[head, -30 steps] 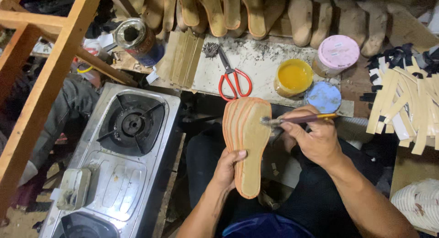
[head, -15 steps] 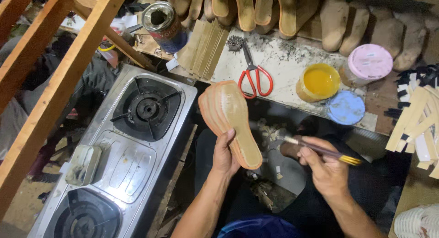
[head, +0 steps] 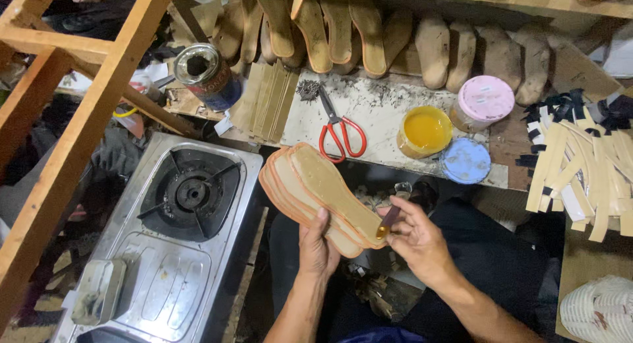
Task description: The person holds a stack of sandal insoles in one hand and uses a brush to spread yellow adhesive over the insole surface, dipping the brush into a glue container between passes. They work through several insoles one at a time and place finished ones on the shelf above the bench.
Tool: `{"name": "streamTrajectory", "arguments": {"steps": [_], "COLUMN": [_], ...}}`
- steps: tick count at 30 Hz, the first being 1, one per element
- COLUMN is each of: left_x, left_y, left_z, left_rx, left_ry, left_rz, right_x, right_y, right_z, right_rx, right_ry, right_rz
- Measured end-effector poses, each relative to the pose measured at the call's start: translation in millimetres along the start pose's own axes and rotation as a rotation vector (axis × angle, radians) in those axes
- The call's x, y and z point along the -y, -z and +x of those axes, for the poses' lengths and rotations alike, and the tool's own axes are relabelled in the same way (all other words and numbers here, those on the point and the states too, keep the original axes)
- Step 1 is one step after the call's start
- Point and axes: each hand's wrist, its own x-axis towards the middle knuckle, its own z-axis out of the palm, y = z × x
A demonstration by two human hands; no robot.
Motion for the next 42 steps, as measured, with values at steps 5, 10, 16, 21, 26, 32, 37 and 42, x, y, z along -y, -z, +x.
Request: {"name": "streamTrajectory", "arguments": {"steps": [5, 10, 16, 21, 26, 32, 37, 42], "left_x": [-11, -29, -48, -47, -50, -56, -60, -61], "left_y": [9, 35, 79, 98, 96, 93, 92, 86], "left_z": [4, 7, 9, 14, 22, 29, 29, 28], "left_rx": [0.050, 0.029, 0.009, -0.008, 0.011, -0.039, 0.012, 0.029], "left_ry": [0.015, -0.032, -0.038, 0.025, 0.030, 0.068, 0.055, 0.074], "left_rz": [-0.050, 0.001, 0.059, -0.018, 0.058, 0.062, 0.077, 0.113], "right_x": [32, 66, 101, 105, 101, 94, 92, 102], "right_y": [13, 37, 84, 101, 97, 88, 95, 93], "right_z": [9, 39, 141, 247, 314, 331, 312, 264], "right_rx": [0.005, -0.103, -0.316, -0.471, -0.668, -0.724, -0.664, -0.499], "right_ry": [0.024, 0.193, 0.402, 0.403, 0.348, 0.262, 0.413, 0.377], "right_rz": [-0.022, 0.091, 0.021, 0.009, -0.155, -0.502, -1.164, -0.951]}}
